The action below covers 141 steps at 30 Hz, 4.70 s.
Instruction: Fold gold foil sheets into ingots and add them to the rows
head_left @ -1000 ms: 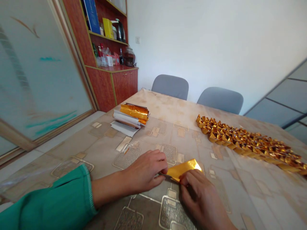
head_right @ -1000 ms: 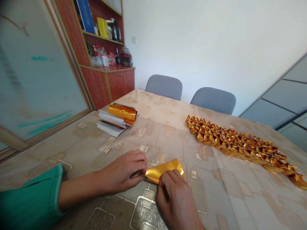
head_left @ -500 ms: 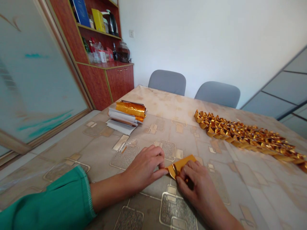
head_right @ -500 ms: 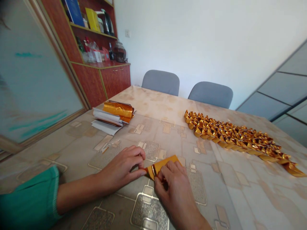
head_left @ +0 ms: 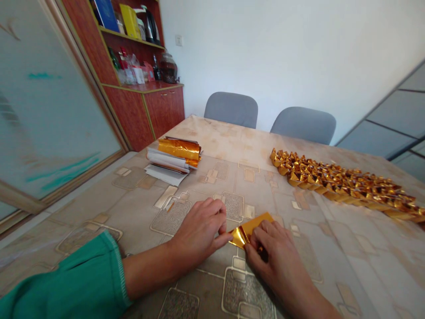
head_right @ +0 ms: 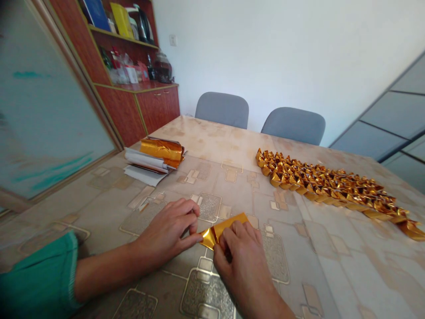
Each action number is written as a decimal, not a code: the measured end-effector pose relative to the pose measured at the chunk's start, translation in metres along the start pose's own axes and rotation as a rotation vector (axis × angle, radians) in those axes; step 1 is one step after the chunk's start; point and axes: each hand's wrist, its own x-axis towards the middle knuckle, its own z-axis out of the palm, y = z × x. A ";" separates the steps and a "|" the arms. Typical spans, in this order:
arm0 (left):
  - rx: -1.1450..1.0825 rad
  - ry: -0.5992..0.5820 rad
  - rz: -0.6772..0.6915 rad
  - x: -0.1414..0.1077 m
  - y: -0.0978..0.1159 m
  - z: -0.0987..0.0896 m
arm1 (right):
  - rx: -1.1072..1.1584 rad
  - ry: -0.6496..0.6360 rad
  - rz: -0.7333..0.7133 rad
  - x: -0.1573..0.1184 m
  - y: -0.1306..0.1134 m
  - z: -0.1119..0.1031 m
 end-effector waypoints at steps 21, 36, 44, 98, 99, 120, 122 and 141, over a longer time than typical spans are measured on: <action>0.179 0.063 0.423 0.002 -0.007 0.007 | -0.114 -0.038 -0.025 -0.005 0.006 -0.002; 0.152 0.096 0.491 -0.001 -0.006 0.001 | -0.051 0.040 -0.165 -0.010 0.012 -0.009; 0.278 0.036 0.625 -0.004 0.001 0.001 | -0.196 0.032 -0.402 -0.020 0.002 -0.015; 0.223 0.104 0.563 -0.023 -0.010 0.009 | -0.094 -0.257 -0.379 0.042 -0.002 -0.013; 0.230 0.099 0.561 -0.023 -0.011 0.009 | -0.116 -0.247 -0.382 0.045 0.000 -0.014; 0.318 0.122 0.422 -0.013 -0.027 -0.003 | -0.267 0.067 -0.428 0.028 0.016 -0.016; 0.310 0.120 0.425 -0.013 -0.026 -0.003 | -0.241 0.086 -0.388 0.028 0.019 -0.018; 0.196 0.165 0.563 -0.020 -0.015 -0.013 | -0.186 -0.190 -0.324 0.018 0.006 -0.024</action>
